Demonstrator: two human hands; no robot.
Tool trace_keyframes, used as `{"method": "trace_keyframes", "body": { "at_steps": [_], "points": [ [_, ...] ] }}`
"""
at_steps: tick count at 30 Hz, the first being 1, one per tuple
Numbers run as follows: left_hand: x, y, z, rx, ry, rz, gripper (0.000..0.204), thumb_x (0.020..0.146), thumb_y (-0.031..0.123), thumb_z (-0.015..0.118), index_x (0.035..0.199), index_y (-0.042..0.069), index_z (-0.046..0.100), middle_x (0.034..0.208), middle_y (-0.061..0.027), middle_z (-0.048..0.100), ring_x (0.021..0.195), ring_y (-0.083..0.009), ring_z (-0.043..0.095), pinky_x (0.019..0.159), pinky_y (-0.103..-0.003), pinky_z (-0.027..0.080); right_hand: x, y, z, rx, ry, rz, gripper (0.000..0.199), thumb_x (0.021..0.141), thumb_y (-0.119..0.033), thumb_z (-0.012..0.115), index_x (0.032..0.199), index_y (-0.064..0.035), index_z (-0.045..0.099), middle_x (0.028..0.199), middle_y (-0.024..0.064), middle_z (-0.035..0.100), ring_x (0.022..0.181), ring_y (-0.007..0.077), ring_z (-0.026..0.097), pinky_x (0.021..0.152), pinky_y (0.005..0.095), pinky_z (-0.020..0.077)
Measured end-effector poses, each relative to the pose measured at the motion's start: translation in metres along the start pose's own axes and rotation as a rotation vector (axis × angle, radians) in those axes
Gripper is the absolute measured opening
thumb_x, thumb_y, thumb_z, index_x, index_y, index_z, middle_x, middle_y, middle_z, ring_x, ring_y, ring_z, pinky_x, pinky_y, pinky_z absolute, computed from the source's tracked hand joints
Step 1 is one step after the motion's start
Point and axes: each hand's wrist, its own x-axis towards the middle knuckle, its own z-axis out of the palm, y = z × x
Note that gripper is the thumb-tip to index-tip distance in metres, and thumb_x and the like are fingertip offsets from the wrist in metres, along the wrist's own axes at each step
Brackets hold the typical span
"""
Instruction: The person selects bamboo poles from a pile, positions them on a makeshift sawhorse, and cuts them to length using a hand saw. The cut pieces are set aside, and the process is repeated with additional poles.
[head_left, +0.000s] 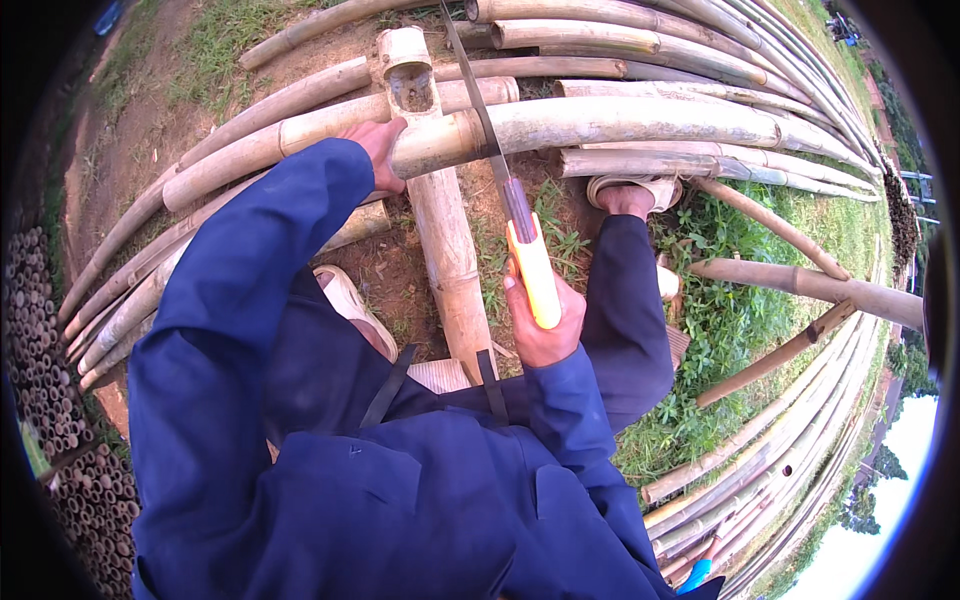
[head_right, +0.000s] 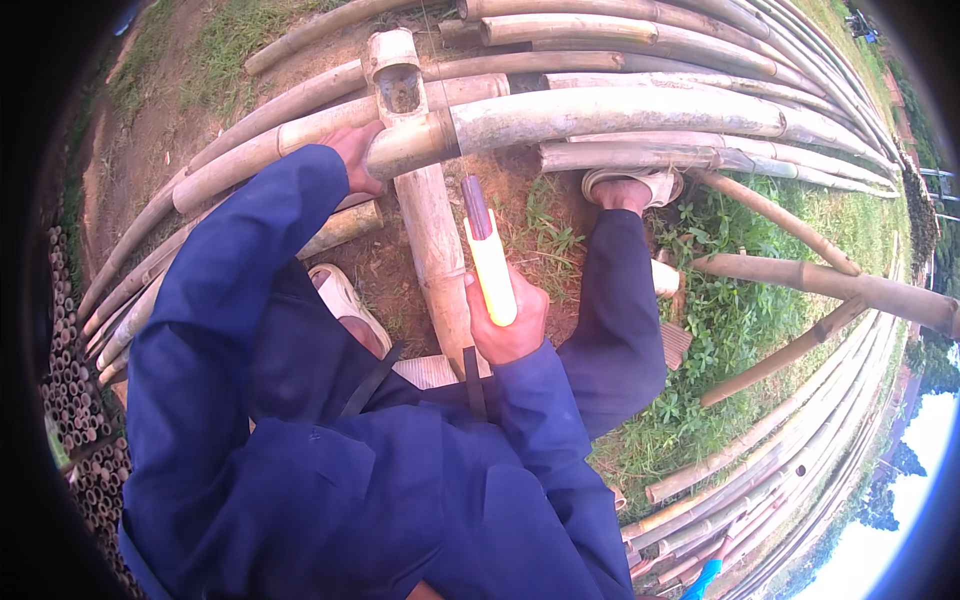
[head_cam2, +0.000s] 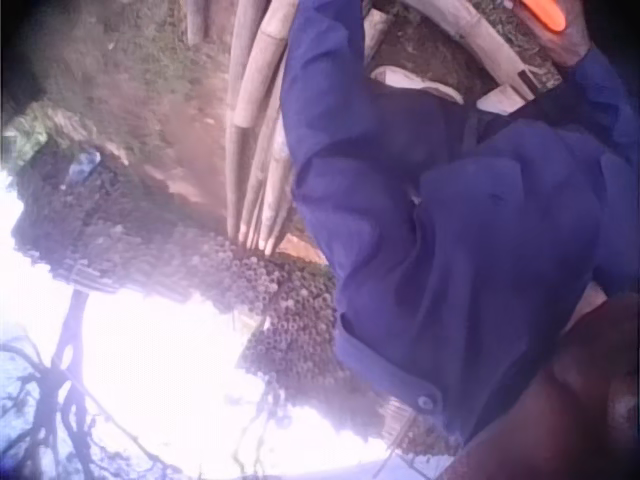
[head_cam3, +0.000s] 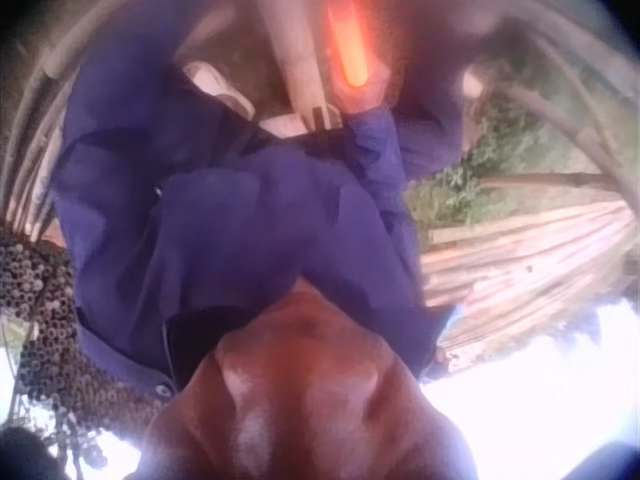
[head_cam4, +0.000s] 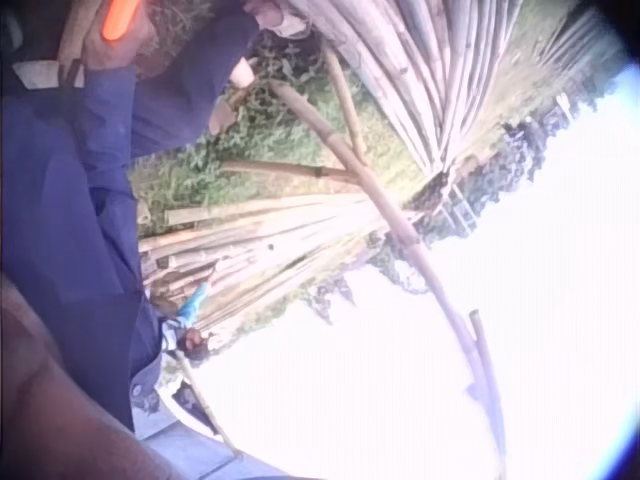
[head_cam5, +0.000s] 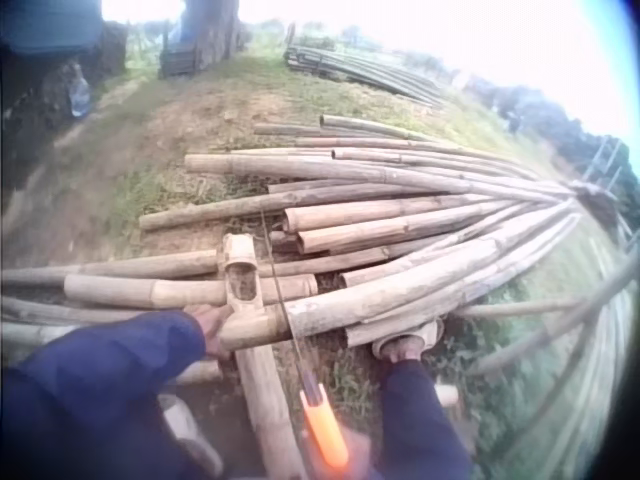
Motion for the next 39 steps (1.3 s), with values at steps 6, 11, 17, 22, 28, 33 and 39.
{"method": "trace_keyframes", "body": {
  "at_steps": [6,11,17,22,28,33,39],
  "points": [
    [0.008,-0.014,0.014,0.03,0.043,0.016,0.084,0.062,0.034,0.088,0.134,0.004,0.056,0.11,-0.025,0.073,0.108,-0.0451,0.069,0.094,-0.053,0.054,-0.06,-0.02,-0.041,-0.148,-0.047,-0.037,0.021,0.09,0.0,0.073,0.111,0.0041,0.072,0.076,0.0135,0.068,0.062,0.0256,0.069,0.059,0.0354,0.0525],
    [0.001,-0.006,0.015,-0.01,-0.001,0.027,0.08,0.063,0.029,0.086,0.134,0.008,0.055,0.107,-0.0259,0.071,0.106,-0.0483,0.066,0.094,-0.053,0.051,-0.035,-0.006,-0.023,-0.109,-0.032,0.005,0.014,0.09,0.001,0.072,0.104,0.0038,0.071,0.071,0.0132,0.065,0.056,0.0236,0.066,0.057,0.0338,0.0507],
    [0.003,-0.006,0.017,0.005,0.072,0.035,0.075,0.063,0.028,0.085,0.13,0.008,0.056,0.11,-0.0235,0.072,0.108,-0.0455,0.067,0.093,-0.054,0.052,0.002,-0.012,-0.004,-0.027,-0.022,0.026,0.009,0.091,-0.003,0.072,0.099,0.0016,0.069,0.068,0.0133,0.064,0.058,0.0224,0.067,0.059,0.0349,0.0516],
    [-0.001,-0.012,0.014,0.056,0.049,-0.007,0.07,0.065,0.027,0.084,0.125,0.006,0.055,0.115,-0.023,0.07,0.109,-0.045,0.067,0.093,-0.053,0.052,-0.061,-0.019,-0.041,-0.109,-0.042,0.044,0.022,0.091,-0.001,0.073,0.111,0.0049,0.071,0.075,0.0159,0.068,0.062,0.0233,0.07,0.061,0.0339,0.0535],
    [-0.003,0.003,0.011,0.055,0.05,0.021,0.073,0.067,0.031,0.085,0.127,0.005,0.052,0.117,-0.0247,0.069,0.109,-0.0459,0.067,0.094,-0.053,0.053,0.013,0.007,0.008,-0.015,0.026,-0.054,0.01,0.091,-0.002,0.074,0.099,0.0033,0.069,0.067,0.0123,0.063,0.054,0.0189,0.061,0.055,0.0345,0.0485],
    [0.001,-0.008,0.015,0.105,0.074,-0.023,0.073,0.067,0.032,0.085,0.127,0.007,0.052,0.118,-0.0239,0.069,0.109,-0.045,0.067,0.094,-0.053,0.052,-0.025,-0.03,-0.021,-0.106,-0.017,-0.01,0.012,0.091,-0.002,0.074,0.1,0.003,0.07,0.07,0.0133,0.065,0.057,0.0238,0.067,0.057,0.0353,0.0517],
    [0.0,-0.002,0.016,0.12,0.109,0.015,0.073,0.067,0.031,0.084,0.127,0.007,0.051,0.118,-0.0244,0.068,0.111,-0.0448,0.066,0.094,-0.053,0.052,-0.061,-0.024,-0.035,-0.117,0.025,-0.027,0.015,0.09,0.0,0.073,0.105,0.004,0.071,0.072,0.0152,0.067,0.059,0.0259,0.069,0.057,0.0343,0.0514]
  ]
}}
